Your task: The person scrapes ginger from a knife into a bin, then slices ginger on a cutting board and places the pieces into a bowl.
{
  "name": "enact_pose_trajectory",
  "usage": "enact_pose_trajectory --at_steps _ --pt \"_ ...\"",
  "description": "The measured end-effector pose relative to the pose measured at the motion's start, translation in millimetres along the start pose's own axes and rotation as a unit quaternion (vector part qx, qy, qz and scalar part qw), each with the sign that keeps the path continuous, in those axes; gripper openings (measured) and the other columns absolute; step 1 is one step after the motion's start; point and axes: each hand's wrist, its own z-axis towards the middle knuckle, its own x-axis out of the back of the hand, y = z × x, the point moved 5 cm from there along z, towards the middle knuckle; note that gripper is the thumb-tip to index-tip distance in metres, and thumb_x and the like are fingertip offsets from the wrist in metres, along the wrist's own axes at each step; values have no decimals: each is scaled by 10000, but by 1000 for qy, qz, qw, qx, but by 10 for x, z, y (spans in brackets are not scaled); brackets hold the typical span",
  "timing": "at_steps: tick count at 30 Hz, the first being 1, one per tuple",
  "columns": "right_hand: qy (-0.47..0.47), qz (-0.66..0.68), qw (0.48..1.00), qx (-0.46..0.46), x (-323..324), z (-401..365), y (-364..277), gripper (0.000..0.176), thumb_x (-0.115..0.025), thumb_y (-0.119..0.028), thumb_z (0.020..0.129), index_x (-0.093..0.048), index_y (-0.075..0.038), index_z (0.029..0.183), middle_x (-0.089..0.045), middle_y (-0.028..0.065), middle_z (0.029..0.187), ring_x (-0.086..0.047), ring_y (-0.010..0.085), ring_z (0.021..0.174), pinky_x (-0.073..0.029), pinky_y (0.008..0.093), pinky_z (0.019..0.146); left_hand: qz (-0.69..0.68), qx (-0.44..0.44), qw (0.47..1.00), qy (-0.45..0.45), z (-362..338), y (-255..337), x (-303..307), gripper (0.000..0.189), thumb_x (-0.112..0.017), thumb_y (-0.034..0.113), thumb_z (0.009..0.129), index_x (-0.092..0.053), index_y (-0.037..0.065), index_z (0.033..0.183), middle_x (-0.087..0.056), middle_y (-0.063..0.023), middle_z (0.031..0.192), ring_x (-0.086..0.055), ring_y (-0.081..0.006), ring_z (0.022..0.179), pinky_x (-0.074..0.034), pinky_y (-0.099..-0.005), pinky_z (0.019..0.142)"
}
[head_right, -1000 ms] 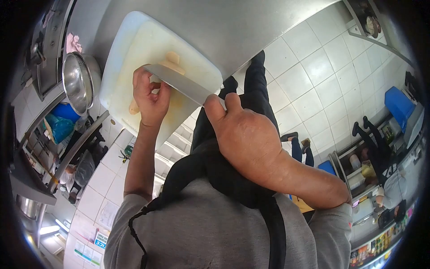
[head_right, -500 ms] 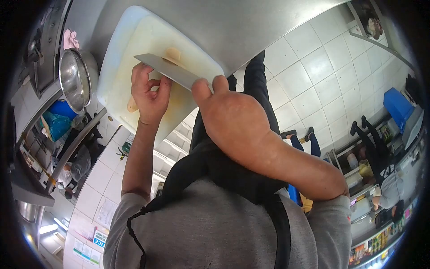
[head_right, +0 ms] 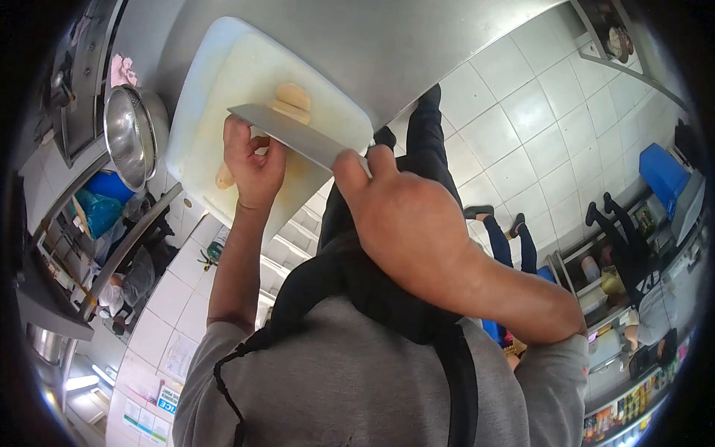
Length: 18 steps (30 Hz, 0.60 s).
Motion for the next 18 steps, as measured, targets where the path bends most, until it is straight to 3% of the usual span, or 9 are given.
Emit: enact_pose_trajectory --at_steps 1,8,14,16,18 --pt "1 -22 1000 6 16 -40 6 313 -653 -72 944 -548 2 1229 -659 180 970 -751 286 638 -608 392 529 0 0 1000 -1 -1 -4 -3 392 -809 -47 884 -641 5 1235 -659 -173 1284 -688 -294 1151 -721 -314 685" --pt "-21 -25 999 -6 -67 14 51 342 -663 -67 942 -536 17 1248 -661 186 984 -763 293 650 -622 398 542 -28 1 1000 4 10 2 2 389 -798 -56 888 -644 11 1238 -652 -185 1306 -698 -289 1145 -721 -312 688" --pt "1 -34 999 4 -164 239 31 270 -672 -67 934 -559 -1 1170 -670 192 963 -770 306 660 -626 392 544 -24 -6 1000 10 28 37 6 383 -812 -41 902 -645 15 1243 -673 -163 1275 -691 -273 1152 -711 -300 660" --pt "12 -11 1000 5 -260 379 42 280 -628 -26 947 -545 0 1213 -656 189 992 -744 362 675 -615 453 567 -25 -12 1000 11 32 54 -1 382 -818 -33 907 -645 15 1244 -681 -154 1262 -689 -268 1151 -707 -295 650" --pt "26 -11 999 16 -323 530 32 271 -629 -27 947 -548 -4 1205 -661 193 994 -746 372 684 -614 459 569 -24 -2 1000 13 32 55 -5 371 -825 -17 917 -647 15 1240 -689 -143 1246 -684 -255 1153 -700 -288 634"
